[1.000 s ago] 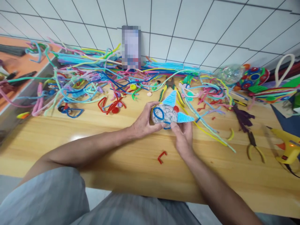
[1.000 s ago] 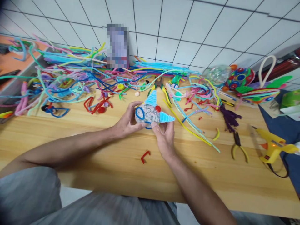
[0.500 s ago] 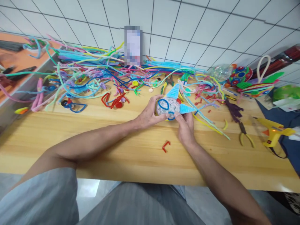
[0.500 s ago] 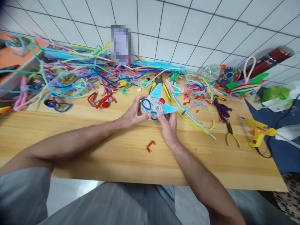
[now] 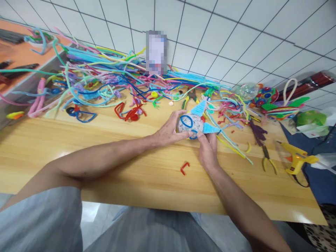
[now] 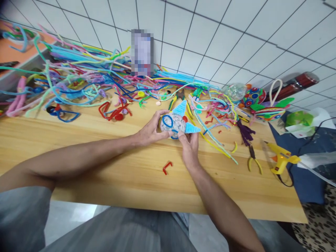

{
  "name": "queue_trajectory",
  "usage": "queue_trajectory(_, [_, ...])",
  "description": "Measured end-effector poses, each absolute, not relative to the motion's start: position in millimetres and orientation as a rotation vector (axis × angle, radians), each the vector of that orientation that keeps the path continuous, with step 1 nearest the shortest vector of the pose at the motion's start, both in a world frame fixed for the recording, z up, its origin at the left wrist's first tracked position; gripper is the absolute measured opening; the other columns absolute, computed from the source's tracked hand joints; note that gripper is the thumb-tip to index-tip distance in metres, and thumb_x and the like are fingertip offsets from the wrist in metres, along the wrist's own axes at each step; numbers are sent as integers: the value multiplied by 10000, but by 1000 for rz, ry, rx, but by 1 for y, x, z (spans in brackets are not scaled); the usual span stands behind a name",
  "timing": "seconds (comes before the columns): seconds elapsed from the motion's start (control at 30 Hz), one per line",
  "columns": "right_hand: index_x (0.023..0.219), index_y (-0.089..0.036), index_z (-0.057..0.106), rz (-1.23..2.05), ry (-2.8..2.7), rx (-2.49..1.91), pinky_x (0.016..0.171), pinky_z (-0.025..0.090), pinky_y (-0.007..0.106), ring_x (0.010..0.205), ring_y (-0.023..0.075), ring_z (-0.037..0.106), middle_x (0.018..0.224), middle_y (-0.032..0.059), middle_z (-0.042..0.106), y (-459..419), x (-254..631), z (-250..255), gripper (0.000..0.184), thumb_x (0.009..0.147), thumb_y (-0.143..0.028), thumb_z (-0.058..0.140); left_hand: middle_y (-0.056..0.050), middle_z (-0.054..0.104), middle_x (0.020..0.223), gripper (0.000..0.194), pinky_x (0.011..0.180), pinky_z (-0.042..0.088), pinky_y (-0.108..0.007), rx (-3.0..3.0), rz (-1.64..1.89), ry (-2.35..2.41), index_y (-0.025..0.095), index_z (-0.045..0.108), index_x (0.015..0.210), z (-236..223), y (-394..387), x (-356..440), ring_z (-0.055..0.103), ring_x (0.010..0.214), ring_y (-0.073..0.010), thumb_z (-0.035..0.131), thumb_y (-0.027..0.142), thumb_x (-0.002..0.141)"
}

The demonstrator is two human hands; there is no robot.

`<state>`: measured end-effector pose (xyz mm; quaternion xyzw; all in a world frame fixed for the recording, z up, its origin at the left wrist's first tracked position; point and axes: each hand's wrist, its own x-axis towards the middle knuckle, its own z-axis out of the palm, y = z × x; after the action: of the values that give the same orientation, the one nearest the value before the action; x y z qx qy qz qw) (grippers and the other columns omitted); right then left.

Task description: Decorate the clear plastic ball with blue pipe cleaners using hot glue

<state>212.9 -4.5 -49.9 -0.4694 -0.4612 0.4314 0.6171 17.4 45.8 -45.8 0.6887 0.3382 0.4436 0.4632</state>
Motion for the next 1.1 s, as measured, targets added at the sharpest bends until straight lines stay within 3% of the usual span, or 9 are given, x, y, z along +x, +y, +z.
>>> queue_trajectory(0.33, [1482,-317,644,984,-1115,-1145,1321,476,604,1532,341,629,1568,99,731,-10,212,-45,710,886,-631,869,-158,590,1497,842,1302,469,-576,1683,1119,826,252,450,1525,-47,43,20,590,1460,-369,899,543,875])
queue_trajectory(0.53, [1453,-311,655,954,-1130,-1176,1312,488,590,1510,329,649,1594,105,714,-11,215,-49,654,915,-624,859,-165,570,1518,851,1288,488,-560,1655,1114,863,243,455,1510,-44,40,22,591,1451,-371,894,579,864])
queue_trajectory(0.87, [1317,-306,688,998,-1046,-1183,1247,563,587,1413,336,715,1426,95,808,-12,213,-50,623,848,-636,933,-165,557,1534,849,1291,479,-546,1635,1081,897,254,424,1498,-39,39,21,581,1469,-350,891,576,866])
queue_trajectory(1.1, [1327,-323,715,1006,-1056,-1081,1275,539,555,1514,339,644,1419,74,805,-11,210,-45,592,904,-716,846,-146,585,1493,855,1230,509,-544,1501,1063,950,253,415,1494,-45,42,20,625,1384,-330,859,642,875])
